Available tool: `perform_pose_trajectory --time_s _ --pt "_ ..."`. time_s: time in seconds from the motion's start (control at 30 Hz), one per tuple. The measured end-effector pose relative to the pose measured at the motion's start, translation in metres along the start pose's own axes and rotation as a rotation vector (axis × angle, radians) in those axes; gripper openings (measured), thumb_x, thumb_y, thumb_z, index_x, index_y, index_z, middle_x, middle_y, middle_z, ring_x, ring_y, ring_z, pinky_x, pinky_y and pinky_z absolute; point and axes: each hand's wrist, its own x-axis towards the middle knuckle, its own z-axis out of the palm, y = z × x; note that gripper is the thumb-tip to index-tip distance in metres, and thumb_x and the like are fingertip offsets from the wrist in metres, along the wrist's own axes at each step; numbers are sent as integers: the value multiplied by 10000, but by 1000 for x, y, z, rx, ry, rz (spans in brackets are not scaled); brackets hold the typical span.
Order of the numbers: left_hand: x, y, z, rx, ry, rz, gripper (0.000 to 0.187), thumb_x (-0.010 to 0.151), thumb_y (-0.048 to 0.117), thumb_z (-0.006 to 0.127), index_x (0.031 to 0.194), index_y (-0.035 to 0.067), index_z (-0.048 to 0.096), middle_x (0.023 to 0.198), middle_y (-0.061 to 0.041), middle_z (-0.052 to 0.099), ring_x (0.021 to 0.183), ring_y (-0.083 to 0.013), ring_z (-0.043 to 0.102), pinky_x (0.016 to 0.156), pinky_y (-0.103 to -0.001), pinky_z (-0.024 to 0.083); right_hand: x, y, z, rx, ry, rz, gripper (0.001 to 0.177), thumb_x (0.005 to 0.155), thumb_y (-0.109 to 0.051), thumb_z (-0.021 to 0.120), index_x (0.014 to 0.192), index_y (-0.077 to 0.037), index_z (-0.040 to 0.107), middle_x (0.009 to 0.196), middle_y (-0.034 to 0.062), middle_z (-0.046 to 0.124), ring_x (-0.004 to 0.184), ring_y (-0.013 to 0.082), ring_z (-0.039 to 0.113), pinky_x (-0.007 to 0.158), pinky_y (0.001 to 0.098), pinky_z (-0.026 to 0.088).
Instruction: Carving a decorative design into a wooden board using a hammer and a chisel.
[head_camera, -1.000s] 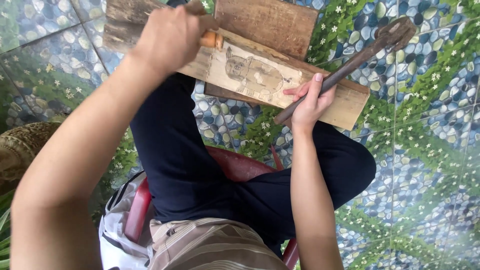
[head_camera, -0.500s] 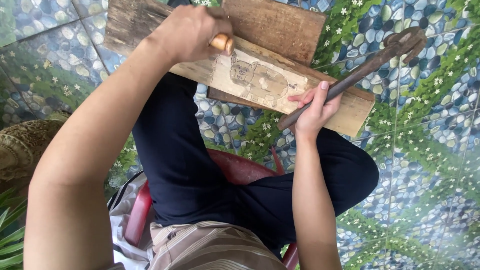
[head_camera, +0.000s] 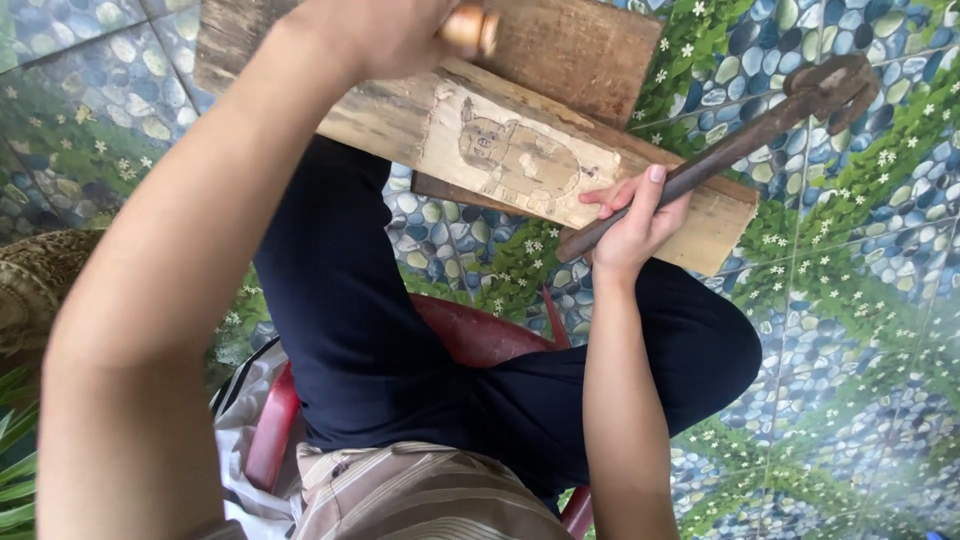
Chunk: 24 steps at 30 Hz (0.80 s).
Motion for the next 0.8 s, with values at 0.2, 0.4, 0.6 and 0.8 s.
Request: perform_pose_trajectory --time_s 0.2,0.4,0.6,0.8 --pt "-25 18 -7 290 -130 122 184 921 229 635 1073 154 708 788 -58 727 672 -224 688 575 -359 558 1 5 -2 18 -4 -21 367 1059 -332 502 803 -70 483 552 44 413 442 169 474 495 414 640" --pt "-45 16 4 668 14 178 560 962 221 476 1515 137 482 595 56 606 415 -78 584 374 -237 475 1 6 -4 39 -4 -20 319 1060 -322 505 861 -75 476 577 36 411 451 154 460 502 426 646" --pt "-48 21 30 399 -76 17 326 1006 411 587 1074 92 591 722 -33 662 526 -179 657 442 -340 536 1 8 -4 64 -7 -22 272 1069 -298 499 923 -69 479 575 32 413 450 147 465 508 425 651" --pt "-71 45 44 140 -150 -57 322 927 443 647 900 123 645 759 -91 654 667 -279 619 572 -402 508 6 32 -16 91 -31 -70 200 1100 -232 459 1030 -46 473 578 24 417 432 146 489 485 417 651"
